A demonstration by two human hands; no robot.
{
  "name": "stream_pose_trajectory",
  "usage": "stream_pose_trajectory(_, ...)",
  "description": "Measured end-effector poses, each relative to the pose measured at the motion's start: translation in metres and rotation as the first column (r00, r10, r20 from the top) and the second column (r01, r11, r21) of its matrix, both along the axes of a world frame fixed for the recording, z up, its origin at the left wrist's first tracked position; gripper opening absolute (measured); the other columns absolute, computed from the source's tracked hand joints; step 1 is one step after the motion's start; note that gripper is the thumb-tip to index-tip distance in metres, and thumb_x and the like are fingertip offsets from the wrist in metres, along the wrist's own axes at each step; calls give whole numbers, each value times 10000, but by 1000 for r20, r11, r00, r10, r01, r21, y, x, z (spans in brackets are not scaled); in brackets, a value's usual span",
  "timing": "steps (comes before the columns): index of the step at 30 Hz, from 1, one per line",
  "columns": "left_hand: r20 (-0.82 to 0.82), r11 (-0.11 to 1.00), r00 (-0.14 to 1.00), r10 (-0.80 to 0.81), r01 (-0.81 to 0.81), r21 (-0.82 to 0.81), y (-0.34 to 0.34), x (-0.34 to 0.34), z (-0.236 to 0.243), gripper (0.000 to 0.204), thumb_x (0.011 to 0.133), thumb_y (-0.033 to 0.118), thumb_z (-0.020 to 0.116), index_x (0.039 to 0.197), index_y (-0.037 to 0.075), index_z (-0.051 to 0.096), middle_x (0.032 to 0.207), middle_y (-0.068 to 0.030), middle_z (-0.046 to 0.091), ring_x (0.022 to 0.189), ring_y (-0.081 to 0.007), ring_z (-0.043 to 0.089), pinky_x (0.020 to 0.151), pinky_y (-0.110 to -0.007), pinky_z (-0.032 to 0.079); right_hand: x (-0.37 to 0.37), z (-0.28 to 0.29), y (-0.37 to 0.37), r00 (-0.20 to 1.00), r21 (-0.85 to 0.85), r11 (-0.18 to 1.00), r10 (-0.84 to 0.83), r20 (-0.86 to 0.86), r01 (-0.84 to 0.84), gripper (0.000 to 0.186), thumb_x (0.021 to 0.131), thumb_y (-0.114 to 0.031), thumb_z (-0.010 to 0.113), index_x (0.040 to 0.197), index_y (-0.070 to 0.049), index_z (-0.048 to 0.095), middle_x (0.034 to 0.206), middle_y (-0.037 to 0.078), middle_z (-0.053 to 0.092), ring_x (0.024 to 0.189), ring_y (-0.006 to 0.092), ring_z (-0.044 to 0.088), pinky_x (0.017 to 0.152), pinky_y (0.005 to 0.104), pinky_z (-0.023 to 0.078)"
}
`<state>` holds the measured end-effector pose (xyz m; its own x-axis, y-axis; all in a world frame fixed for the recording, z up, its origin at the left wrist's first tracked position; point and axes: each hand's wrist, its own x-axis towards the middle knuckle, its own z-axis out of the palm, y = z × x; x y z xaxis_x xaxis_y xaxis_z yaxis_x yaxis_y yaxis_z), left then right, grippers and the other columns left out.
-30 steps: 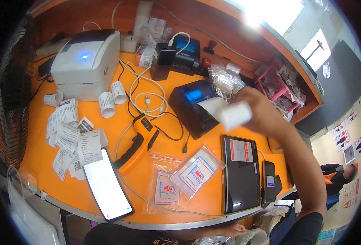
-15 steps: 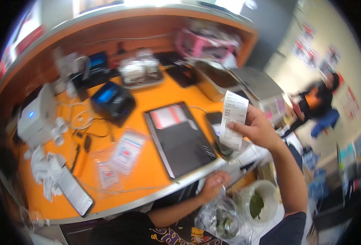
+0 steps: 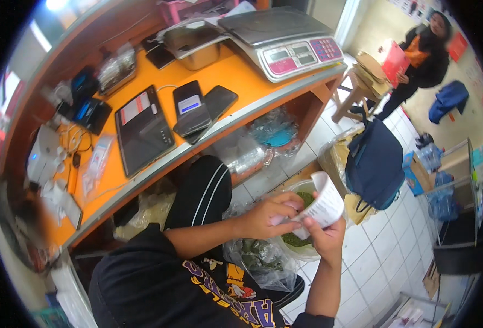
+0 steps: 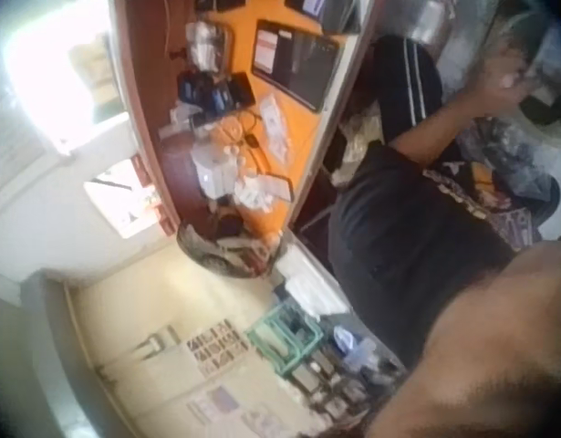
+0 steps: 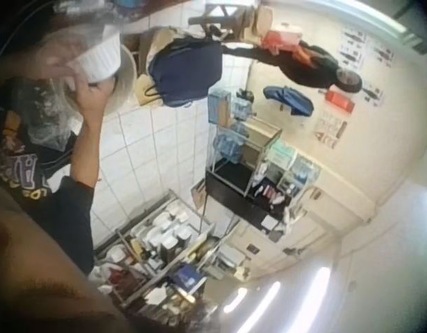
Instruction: The person scoops green leafy material from a large white bucket into small clear plastic bags using a spoon. They then seal the bags and place them into a larger plastic bag. The person also handles a small pink packet and a receipt during the process.
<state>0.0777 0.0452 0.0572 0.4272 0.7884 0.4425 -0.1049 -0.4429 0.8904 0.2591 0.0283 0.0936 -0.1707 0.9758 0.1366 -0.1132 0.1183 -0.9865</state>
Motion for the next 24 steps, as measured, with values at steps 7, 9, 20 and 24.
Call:
stream_pose_trajectory(7, -233, 982, 972, -8, -36, -183, -33, 16, 87, 153, 866, 122, 644, 804, -12, 602, 951, -119, 556, 891, -238, 572, 801, -338, 440, 48, 39, -19, 878, -108, 936, -352, -324, 335, 275, 951, -126, 556, 1101, 102, 584, 1086, 161, 628, 990, 179, 592, 908, 321, 462)
stream_pose_trajectory(9, -314, 972, 948, -57, -20, -235, -52, 16, 111, 176, 887, 168, 632, 870, -7, 635, 990, -132, 569, 920, -268, 594, 811, -348, 458, 54, 60, -33, 822, -198, 882, -470, -322, 427, 288, 961, -135, 540, 1100, 115, 573, 1098, 178, 618, 1002, 197, 591, 929, 342, 460)
stream_pose_trajectory(20, -548, 914, 834, 66, -271, -302, -145, -54, 134, 177, 854, 192, 643, 859, 16, 664, 900, -135, 621, 866, -286, 610, 791, -361, 482, 102, 136, -114, 542, -163, 523, -833, 114, 837, 393, 966, -226, 552, 1197, 92, 540, 1100, 160, 623, 931, 185, 609, 816, 328, 507)
stream_pose_trajectory(24, -698, 721, 575, 427, -682, -121, -126, -163, 127, 243, 831, 230, 647, 931, 10, 680, 944, -186, 654, 906, -335, 623, 817, -400, 488, 120, 125, -177, 415, -81, 410, -859, 301, 908, 399, 975, -222, 529, 1209, 100, 525, 1068, 164, 621, 883, 187, 617, 747, 325, 528)
